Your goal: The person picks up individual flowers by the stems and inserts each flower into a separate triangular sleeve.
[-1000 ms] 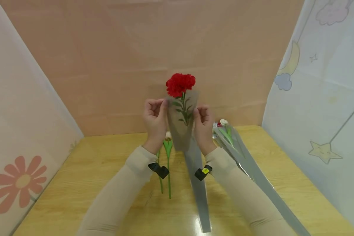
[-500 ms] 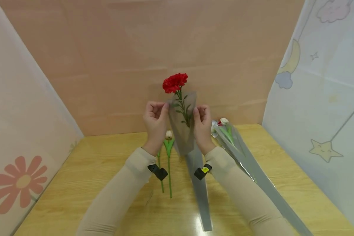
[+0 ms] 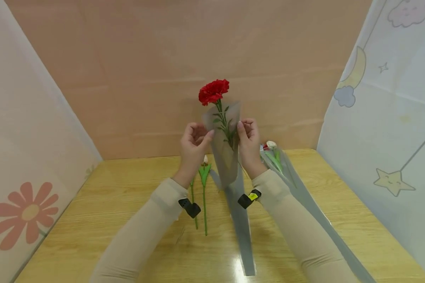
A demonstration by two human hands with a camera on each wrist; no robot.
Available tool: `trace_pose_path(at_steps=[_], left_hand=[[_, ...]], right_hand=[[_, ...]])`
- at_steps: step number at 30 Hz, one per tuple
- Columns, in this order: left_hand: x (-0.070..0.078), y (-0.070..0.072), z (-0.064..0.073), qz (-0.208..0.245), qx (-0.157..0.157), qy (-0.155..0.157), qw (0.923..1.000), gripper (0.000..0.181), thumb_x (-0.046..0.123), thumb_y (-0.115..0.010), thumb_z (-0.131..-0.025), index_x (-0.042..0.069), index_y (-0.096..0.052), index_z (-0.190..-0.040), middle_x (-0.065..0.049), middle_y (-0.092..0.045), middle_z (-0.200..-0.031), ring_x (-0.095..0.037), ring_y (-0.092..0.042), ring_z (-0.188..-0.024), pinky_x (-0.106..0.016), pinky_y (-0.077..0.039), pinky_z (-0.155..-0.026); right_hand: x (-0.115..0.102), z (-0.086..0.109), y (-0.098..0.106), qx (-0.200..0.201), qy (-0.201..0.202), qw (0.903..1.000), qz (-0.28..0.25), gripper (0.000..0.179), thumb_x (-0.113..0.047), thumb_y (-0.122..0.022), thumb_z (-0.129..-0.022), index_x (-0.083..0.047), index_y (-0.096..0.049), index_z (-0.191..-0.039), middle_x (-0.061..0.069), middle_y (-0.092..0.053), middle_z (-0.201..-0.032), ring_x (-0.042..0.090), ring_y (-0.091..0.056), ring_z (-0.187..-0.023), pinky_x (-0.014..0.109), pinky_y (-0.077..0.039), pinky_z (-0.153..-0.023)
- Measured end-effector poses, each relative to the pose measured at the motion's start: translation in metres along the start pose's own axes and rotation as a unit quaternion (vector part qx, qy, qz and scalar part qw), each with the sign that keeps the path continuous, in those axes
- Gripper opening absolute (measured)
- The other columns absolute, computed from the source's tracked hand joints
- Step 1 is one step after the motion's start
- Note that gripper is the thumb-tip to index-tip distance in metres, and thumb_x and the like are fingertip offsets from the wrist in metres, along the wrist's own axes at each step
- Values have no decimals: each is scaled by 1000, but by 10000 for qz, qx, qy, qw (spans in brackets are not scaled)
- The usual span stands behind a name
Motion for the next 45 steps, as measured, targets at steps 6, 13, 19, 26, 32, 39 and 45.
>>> trace_pose_path(at_steps=[6, 13, 19, 26, 32, 39, 45], left_hand=[[-22, -23, 10, -916, -848, 775, 9891, 28, 16, -63, -95, -2, -61, -117, -15, -67, -101, -14, -65, -87, -24, -55, -73], [-15, -23, 6, -1330, -477, 475, 9888, 37, 20, -54, -100, -7, -59, -76, 0, -45, -56, -5, -36, -44, -21, -32, -42], [8, -20, -5, -855, -180, 27, 9962, 32, 18, -51, -102, -9, -64, -94, -13, -60, -71, -7, -44, -53, -20, -40, -51], [20, -21, -12, -408, -188, -108, 9989, 28, 14, -48, -102, -8, -62, -114, -22, -66, -114, -23, -66, -104, -33, -54, -88], [20, -22, -13, -265, -127, 11, 9996, 30, 17, -48, -103, -6, -61, -117, -20, -66, -116, -26, -65, -107, -36, -54, -90], [21, -28, -11, -143, -194, -181, 9995, 29, 13, -48, -103, -8, -60, -118, -22, -65, -118, -28, -64, -109, -35, -52, -93], [18, -27, -11, -88, -245, -105, 9996, 27, 11, -48, -102, -10, -60, -115, -25, -66, -110, -24, -68, -95, -33, -57, -81]], right_hand=[[-2, 0, -2, -40, -21, 9998, -216, 8, -14, -46, -102, -19, -51, -98, -7, -56, -89, 6, -50, -82, 18, -41, -71], [1, 14, -15, -1041, 368, 9890, 989, 47, -32, -45, -103, -11, -31, -143, 5, -46, -129, 15, -47, -111, 30, -41, -94], [30, 39, -13, -1718, 462, 9325, 3142, 126, -61, -75, -73, -16, 8, -155, 18, -16, -155, 32, -27, -138, 53, -30, -110], [52, 53, -8, -1591, 129, 9159, 3682, 90, -14, -76, -79, -3, -16, -146, 23, -39, -135, 36, -44, -122, 53, -40, -101], [50, 60, -16, -1389, 437, 9089, 3907, 94, -26, -83, -74, 1, -23, -141, 23, -42, -129, 36, -46, -116, 52, -42, -97], [46, 65, -15, -678, 759, 8935, 4373, 90, -22, -83, -73, 5, -24, -137, 28, -39, -126, 42, -43, -112, 54, -40, -95], [48, 65, -10, -622, 434, 9131, 4006, 61, -2, -70, -80, 5, -34, -128, 27, -44, -118, 40, -47, -107, 55, -42, -93]])
Point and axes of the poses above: each hand's wrist, its own z-axis away from the middle knuckle, its own y-axis out of the back of the hand, x = y × z, the point moved 9 cm from there along -z, towards the middle knuckle
